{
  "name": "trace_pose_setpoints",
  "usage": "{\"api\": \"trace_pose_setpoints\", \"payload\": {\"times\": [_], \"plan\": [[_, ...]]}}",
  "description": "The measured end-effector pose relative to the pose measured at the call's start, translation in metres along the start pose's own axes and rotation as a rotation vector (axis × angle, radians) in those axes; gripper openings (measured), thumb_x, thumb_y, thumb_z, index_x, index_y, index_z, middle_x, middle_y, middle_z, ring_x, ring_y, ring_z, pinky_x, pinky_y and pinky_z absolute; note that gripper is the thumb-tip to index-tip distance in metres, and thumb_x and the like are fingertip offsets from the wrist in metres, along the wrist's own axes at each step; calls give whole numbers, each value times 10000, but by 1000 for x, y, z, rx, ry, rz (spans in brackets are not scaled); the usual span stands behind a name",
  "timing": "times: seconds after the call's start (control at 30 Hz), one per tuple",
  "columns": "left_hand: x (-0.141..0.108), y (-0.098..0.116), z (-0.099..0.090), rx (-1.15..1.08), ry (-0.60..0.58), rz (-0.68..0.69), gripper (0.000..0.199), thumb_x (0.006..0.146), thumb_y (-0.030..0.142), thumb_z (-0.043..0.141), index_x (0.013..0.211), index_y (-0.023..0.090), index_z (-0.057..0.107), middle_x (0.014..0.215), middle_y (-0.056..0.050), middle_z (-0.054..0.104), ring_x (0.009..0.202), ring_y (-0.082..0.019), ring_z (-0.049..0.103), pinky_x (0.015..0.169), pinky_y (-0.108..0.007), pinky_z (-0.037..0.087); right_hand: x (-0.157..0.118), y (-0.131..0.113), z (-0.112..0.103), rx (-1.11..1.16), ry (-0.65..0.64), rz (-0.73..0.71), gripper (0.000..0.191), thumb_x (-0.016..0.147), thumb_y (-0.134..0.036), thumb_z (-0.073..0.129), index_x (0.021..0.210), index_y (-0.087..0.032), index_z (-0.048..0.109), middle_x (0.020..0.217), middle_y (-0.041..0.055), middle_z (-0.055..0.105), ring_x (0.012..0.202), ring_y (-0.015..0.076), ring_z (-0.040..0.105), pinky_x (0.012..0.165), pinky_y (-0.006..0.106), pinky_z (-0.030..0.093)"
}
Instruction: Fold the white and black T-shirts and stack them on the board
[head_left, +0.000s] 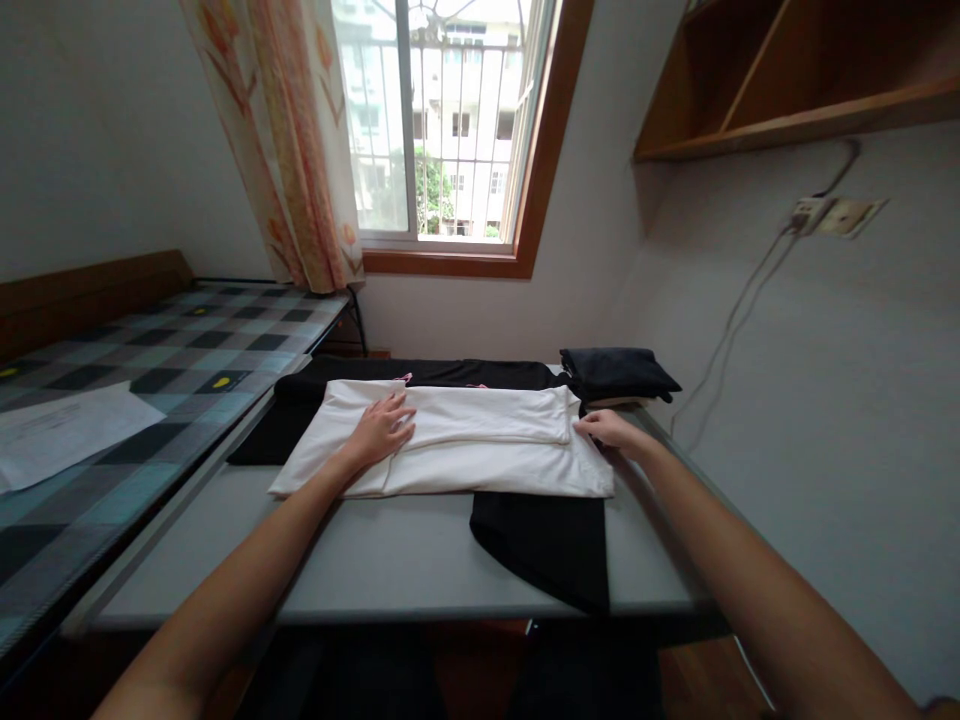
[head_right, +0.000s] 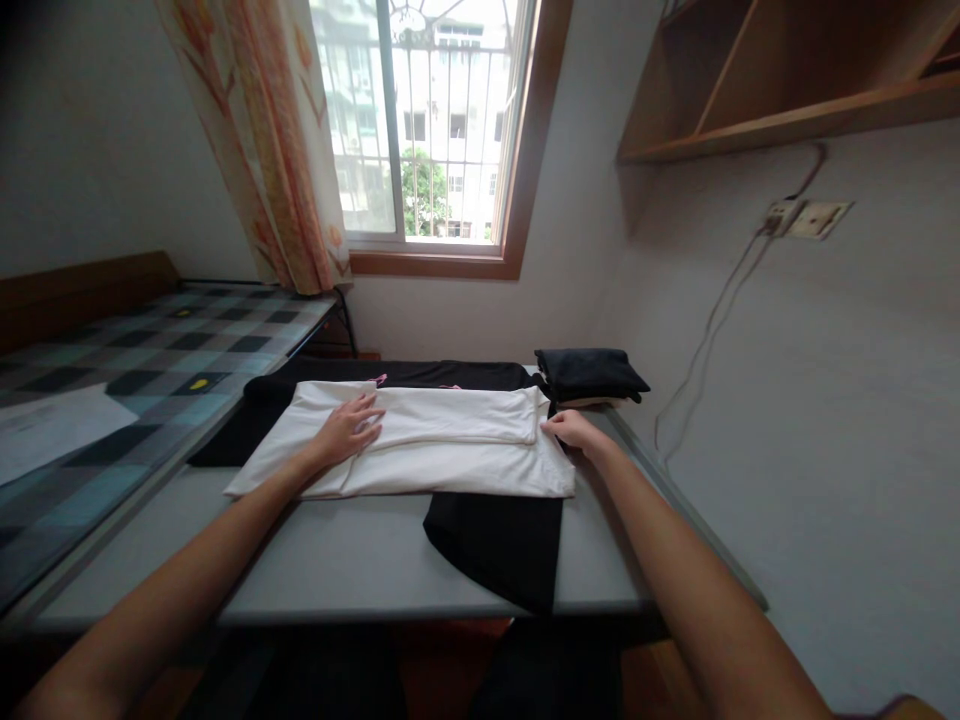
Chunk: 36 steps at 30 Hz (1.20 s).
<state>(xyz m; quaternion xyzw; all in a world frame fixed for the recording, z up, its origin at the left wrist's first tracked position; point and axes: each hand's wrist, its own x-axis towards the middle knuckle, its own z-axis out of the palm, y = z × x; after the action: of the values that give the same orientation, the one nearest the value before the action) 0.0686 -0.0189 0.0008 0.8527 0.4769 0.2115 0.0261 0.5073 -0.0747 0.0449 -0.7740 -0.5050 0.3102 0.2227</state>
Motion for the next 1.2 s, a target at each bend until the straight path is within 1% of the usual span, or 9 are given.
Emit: {"api": "trace_pose_setpoints", "payload": {"times": [0.13, 0.33, 0.4, 0.5, 0.63, 0.77, 0.97, 1.03, 1.2], "plan": [[0, 0, 0, 0, 5, 11, 412, 889, 411, 484, 1201, 205, 657, 1450, -117, 460, 1362, -301, 380, 1116, -513, 298, -11, -8, -10, 25, -56, 20, 393, 839, -454, 601, 1096, -156, 584, 752, 26, 575, 556, 94, 497, 478, 200, 432], [1, 2, -2, -18, 24, 6, 385, 877, 389, 503, 1171, 209, 674, 1421, -116, 492, 1343, -307, 405, 1106, -510, 319, -30, -7, -25, 34, -392, -71, 1032, 712, -386, 731, 1518, -282, 96, 758, -22, 564, 539, 110, 495, 466, 213, 411], [0, 1, -1, -31, 31, 6, 375, 869, 386, 514, 1160, 217, 680, 1413, -110, 500, 1341, -309, 407, 1103, -510, 325, -31, -6, -27, 55, -450, -167, 971, 713, -353, 706, 1520, -269, 173, 703, -46, 528, 521, 95, 454, 461, 197, 367], [0, 1, 0, -38, 30, 2, 373, 864, 388, 521, 1159, 223, 679, 1414, -111, 496, 1336, -318, 408, 1098, -526, 322, -31, -16, -28, 28, -412, -341, 649, 732, -330, 646, 1356, -199, 524, 678, -37, 500, 543, 85, 407, 486, 196, 326], [1, 7, -4, -90, 79, 19, 328, 855, 377, 550, 1099, 214, 696, 1388, -120, 515, 1336, -319, 397, 1106, -535, 301, -34, -58, -23, 22, -432, -487, 462, 752, -329, 592, 1164, -135, 671, 694, -13, 528, 584, 94, 421, 522, 209, 327], [2, 28, -16, -402, 122, 22, 368, 873, 469, 532, 1070, 198, 686, 1224, -131, 615, 1173, -288, 545, 991, -472, 437, -36, -116, 9, -17, -464, -631, 426, 750, -243, 567, 1141, -120, 684, 599, -43, 488, 512, 73, 372, 482, 203, 284], [-2, 61, -18, -1191, -212, -197, 709, 884, 656, 407, 1420, 197, 346, 1060, -148, 665, 786, -198, 682, 637, -295, 518, -25, -161, 94, 39, -700, -841, 486, 822, -205, 559, 1306, -163, 569, 689, -18, 635, 608, 93, 555, 603, 208, 432], [-5, 67, -14, -1193, -240, -215, 718, 876, 621, 469, 1447, 227, 281, 1039, -122, 653, 741, -174, 674, 623, -287, 517, -14, -160, 109, 92, -629, -870, 407, 868, -246, 532, 1258, -151, 600, 755, 19, 672, 688, 118, 610, 671, 238, 472], [-15, 86, -18, -707, -33, 61, 605, 800, 479, 657, 1341, 275, 479, 1058, -59, 559, 832, -161, 610, 771, -338, 524, 25, -137, 98, -16, 54, -820, 267, 891, -200, 500, 1064, -142, 696, 972, 100, 696, 846, 169, 637, 798, 292, 485]]}}
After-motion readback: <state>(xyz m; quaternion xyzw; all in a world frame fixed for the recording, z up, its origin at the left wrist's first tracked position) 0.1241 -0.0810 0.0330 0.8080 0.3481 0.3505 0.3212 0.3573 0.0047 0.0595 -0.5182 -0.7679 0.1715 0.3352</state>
